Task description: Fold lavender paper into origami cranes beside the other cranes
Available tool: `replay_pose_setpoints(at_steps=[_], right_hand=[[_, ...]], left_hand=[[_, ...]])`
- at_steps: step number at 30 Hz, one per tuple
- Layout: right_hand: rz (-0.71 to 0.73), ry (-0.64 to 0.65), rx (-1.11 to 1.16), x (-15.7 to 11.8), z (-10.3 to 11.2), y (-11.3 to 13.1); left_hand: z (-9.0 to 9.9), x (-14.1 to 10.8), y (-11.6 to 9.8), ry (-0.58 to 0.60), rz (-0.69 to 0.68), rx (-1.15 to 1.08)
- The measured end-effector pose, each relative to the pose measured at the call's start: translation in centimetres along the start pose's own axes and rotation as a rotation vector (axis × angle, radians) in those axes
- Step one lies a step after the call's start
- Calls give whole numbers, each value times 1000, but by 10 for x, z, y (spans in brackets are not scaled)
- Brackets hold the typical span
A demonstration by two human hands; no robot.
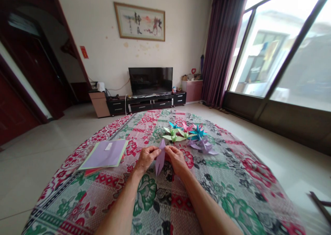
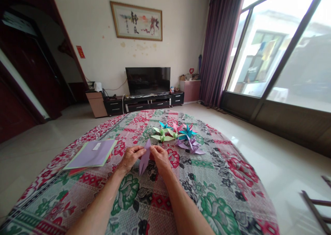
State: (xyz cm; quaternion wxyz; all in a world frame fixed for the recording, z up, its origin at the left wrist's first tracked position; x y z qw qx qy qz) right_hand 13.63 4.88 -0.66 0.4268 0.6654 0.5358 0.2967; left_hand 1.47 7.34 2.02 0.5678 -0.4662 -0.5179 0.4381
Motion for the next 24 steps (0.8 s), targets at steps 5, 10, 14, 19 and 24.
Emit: replay_pose_setpoints(at_steps=[5, 10, 14, 19, 24], right_hand=[[-89, 63, 65, -4, -8, -2], [-84, 56, 32, -4, -9, -6], [-44, 27, 43, -3, -6, -4], [-56, 123, -2, -8, -15, -3], [-40, 86, -4, -8, -14, -2]], left_hand=[[5, 3, 4, -32, 31, -65], [6, 3, 4, -36, 2, -35], [5, 3, 5, -51, 8, -31], [8, 4, 6, -80, 22, -64], [7, 3, 7, -55, 45, -98]])
Point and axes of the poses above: each hand's wrist, its own x-axis towards the middle knuckle, its own z-axis out of the back of the hand, y = z × x, the point moved 9 cm from there along x, towards the middle knuckle, and after that the axes turned 11 degrees about -y, right-handed, at the moved point
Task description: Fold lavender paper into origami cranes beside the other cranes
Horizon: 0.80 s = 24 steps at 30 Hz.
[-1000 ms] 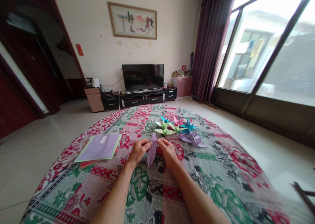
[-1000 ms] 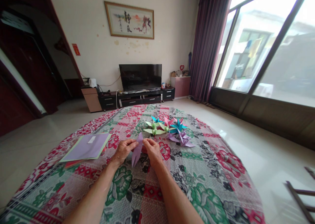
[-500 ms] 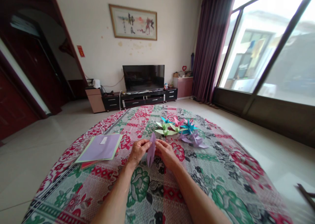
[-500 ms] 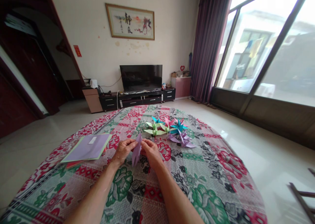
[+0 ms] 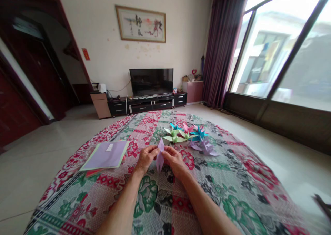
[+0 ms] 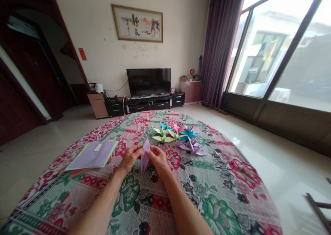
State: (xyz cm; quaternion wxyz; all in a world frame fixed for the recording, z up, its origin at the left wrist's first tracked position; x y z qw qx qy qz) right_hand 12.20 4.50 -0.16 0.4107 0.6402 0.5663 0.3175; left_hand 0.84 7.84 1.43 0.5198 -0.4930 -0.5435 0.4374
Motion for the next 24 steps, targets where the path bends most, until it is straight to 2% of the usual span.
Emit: replay_pose_setpoints(at_steps=[3, 10, 16, 24], right_hand=[[-8, -61, 3, 1, 4, -1], [-29, 12, -56, 0, 1, -5], [8, 23, -33, -1, 0, -1], [-33, 68, -20, 1, 1, -6]], left_hand=[[-1, -1, 1, 6, 36, -44], [4, 0, 3, -47, 43, -61], [-4, -2, -2, 53, 34, -80], [-5, -4, -3, 60, 71, -130]])
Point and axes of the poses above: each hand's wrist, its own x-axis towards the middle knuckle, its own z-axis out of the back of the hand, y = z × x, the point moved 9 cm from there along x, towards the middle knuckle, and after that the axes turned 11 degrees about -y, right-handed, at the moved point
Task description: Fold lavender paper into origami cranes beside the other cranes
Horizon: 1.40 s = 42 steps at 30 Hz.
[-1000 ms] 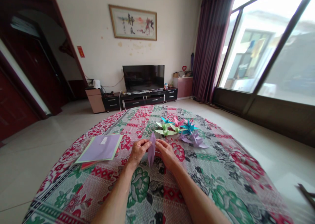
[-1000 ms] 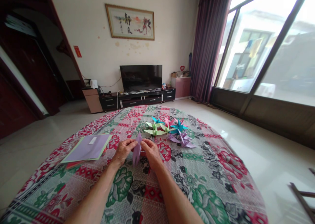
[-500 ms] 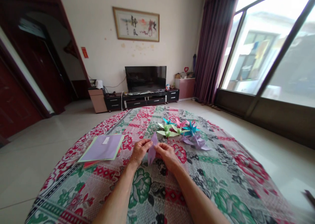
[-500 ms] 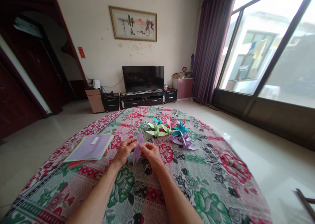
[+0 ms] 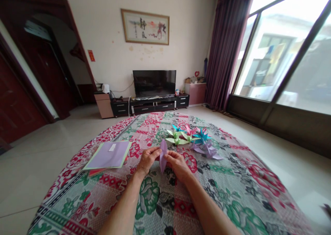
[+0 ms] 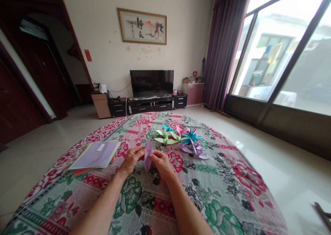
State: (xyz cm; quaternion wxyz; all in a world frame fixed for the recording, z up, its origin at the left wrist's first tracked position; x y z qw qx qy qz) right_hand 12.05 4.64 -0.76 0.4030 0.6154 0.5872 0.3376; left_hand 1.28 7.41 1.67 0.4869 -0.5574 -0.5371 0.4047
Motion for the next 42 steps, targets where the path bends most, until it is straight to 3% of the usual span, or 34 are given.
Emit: replay_pose_setpoints(at_steps=[15, 30, 42], right_hand=[[-50, 46, 11, 0, 0, -3], [-53, 34, 22, -1, 1, -3], [-39, 51, 32, -1, 0, -2]], left_hand=[[2, 1, 6, 25, 39, -14], [9, 5, 13, -75, 96, 11], [4, 0, 13, -10, 141, -26]])
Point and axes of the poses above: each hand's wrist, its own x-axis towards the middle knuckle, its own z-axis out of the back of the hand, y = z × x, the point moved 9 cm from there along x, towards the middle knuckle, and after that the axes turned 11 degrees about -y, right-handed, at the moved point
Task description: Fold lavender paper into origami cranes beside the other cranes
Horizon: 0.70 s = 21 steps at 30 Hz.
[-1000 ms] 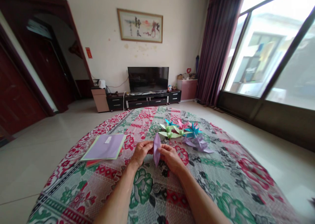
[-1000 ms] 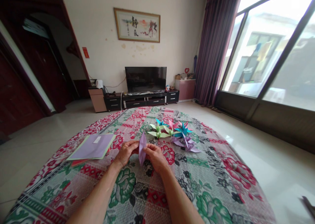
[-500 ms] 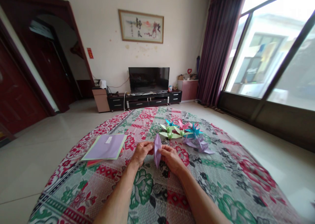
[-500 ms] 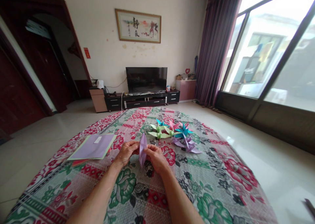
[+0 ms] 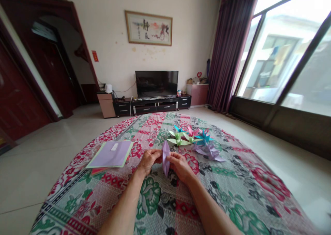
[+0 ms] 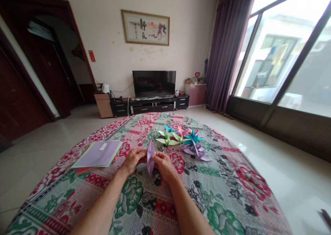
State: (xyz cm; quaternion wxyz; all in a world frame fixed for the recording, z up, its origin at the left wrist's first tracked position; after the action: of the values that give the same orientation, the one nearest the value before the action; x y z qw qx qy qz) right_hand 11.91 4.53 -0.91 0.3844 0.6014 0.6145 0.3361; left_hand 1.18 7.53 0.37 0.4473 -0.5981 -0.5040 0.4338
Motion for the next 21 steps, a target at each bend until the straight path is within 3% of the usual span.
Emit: replay_pose_setpoints(at_steps=[5, 14, 21], right_hand=[[-52, 9, 24, -1, 0, -1], [-114, 169, 66, -10, -15, 2], [-132, 165, 105, -10, -14, 2]], left_hand=[[-3, -2, -2, 44, -1, 13], [-11, -5, -4, 109, 44, -14], [-13, -5, -3, 104, 55, -72]])
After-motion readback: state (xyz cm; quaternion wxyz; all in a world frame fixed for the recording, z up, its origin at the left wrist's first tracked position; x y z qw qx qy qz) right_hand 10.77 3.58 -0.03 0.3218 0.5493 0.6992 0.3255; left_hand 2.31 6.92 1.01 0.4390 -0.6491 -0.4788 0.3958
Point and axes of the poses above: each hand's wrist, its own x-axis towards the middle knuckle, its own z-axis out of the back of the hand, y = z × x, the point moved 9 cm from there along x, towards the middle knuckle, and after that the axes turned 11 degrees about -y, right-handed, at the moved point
